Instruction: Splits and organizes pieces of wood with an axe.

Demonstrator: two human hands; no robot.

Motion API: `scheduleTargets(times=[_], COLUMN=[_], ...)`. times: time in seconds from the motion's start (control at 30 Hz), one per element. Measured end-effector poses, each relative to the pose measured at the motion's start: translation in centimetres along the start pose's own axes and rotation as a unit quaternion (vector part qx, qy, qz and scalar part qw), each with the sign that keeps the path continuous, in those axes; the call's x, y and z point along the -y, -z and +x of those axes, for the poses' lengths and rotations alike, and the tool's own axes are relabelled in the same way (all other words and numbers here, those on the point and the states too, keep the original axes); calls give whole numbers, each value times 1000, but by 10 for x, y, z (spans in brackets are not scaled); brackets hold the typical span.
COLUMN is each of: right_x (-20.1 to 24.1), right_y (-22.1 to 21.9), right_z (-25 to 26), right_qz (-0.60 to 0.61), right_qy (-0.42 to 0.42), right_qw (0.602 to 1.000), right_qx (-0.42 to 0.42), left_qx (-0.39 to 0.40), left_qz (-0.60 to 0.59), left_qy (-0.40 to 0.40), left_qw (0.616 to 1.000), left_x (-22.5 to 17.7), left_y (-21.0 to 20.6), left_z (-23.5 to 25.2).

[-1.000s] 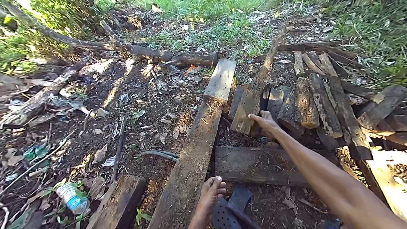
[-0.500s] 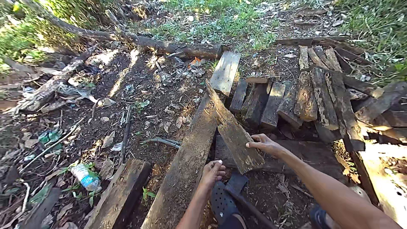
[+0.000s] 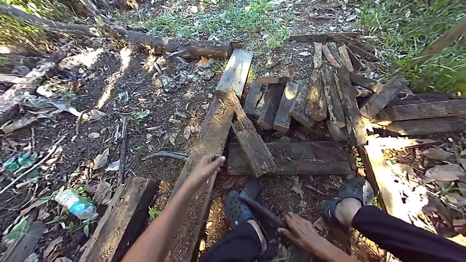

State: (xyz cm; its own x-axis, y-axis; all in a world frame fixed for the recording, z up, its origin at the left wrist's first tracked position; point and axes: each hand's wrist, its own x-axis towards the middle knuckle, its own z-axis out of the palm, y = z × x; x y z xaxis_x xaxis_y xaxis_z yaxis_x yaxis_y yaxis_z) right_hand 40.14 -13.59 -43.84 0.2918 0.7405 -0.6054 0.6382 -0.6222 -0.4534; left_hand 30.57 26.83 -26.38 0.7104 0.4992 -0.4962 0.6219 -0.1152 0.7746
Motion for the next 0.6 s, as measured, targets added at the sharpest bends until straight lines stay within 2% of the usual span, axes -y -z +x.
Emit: scheduleTargets(times=[0.1,0.23,0.33,0.47,0.6], right_x=[-5,-2,2,4,-11], right_y=[-21,-11,15,73,113], right_z=[-4,-10,-22,-43,-73], right_qz=[-25,31,58,-8,97], right_qy=[-27,-76,-100,-41,-78], right_qw=[998,996,993,999,992], right_qx=[46,44,23,-4,24], left_qx=[25,79,45,-70,-142], left_qz=[93,172,172,89,13], left_qy=[-38,-72,-26,40,86], left_qw=[995,979,984,993,986], left_x=[-42,-73,-56,-29,-4], left_y=[11,-4,-34,-85,-124], left_z=[7,35,86,128,148])
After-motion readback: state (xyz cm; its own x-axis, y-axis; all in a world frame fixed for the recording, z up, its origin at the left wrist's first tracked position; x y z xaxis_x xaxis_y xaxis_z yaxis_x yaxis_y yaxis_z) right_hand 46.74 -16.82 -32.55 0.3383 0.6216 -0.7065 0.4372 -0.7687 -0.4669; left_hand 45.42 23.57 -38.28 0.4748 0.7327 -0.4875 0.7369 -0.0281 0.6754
